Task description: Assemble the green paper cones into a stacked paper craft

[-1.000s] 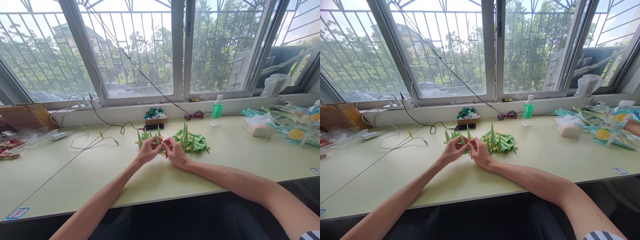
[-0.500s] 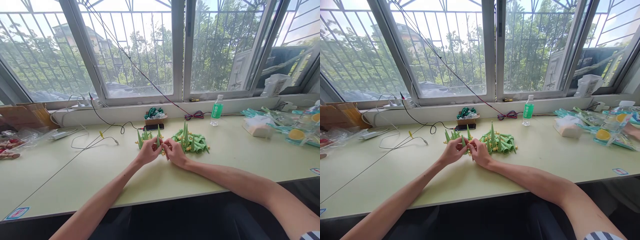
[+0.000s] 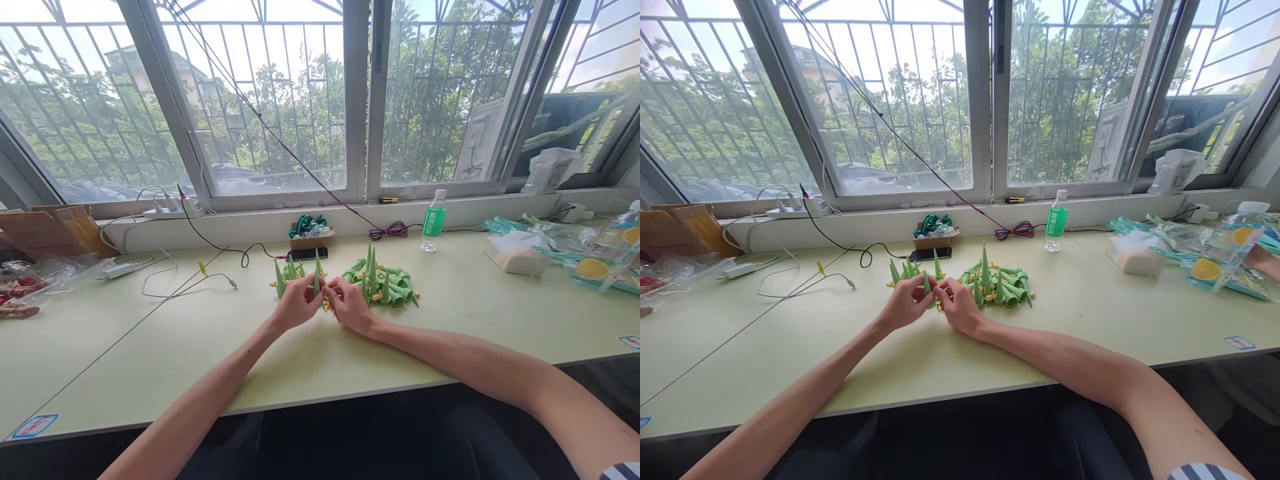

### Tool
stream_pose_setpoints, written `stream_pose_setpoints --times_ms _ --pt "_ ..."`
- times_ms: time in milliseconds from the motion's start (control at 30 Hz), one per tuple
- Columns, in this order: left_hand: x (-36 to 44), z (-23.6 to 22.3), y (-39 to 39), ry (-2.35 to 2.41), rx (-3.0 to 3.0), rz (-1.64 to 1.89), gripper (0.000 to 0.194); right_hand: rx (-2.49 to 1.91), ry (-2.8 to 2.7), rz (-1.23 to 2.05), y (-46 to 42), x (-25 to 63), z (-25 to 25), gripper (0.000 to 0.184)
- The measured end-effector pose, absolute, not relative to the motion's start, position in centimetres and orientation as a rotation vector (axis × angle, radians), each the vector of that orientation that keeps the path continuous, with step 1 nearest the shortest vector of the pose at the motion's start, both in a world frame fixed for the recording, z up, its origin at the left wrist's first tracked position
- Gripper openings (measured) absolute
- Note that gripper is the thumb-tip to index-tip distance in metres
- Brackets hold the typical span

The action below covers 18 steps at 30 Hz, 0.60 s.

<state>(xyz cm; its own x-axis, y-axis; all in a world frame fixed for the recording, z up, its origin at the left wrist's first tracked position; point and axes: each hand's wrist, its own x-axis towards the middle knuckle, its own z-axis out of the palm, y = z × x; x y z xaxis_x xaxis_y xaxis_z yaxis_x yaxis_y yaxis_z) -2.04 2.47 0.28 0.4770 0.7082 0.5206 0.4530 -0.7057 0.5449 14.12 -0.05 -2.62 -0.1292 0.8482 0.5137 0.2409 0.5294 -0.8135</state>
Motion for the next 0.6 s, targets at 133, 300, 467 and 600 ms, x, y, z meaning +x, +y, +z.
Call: stream_pose_setpoints --times_ms 133,300,467,600 --pt "-2.09 0.2 2.5 0.975 2.399 1.077 0.005 -0.938 -1.658 0.672 -0.03 14.07 -2.67 0.031" --pt "-2.16 0.09 2.58 0.959 2.414 1.084 0.006 -0.927 -1.652 0.658 0.24 14.04 -2.93 0.034" --pt "-2.13 0.15 2.61 0.959 2.415 1.076 0.007 -0.945 -1.667 0.643 0.31 14.11 -3.02 0.036" --pt "-2.12 0.23 2.55 0.956 2.421 1.074 0.007 -0.97 -1.674 0.631 0.27 14.11 -2.94 0.037"
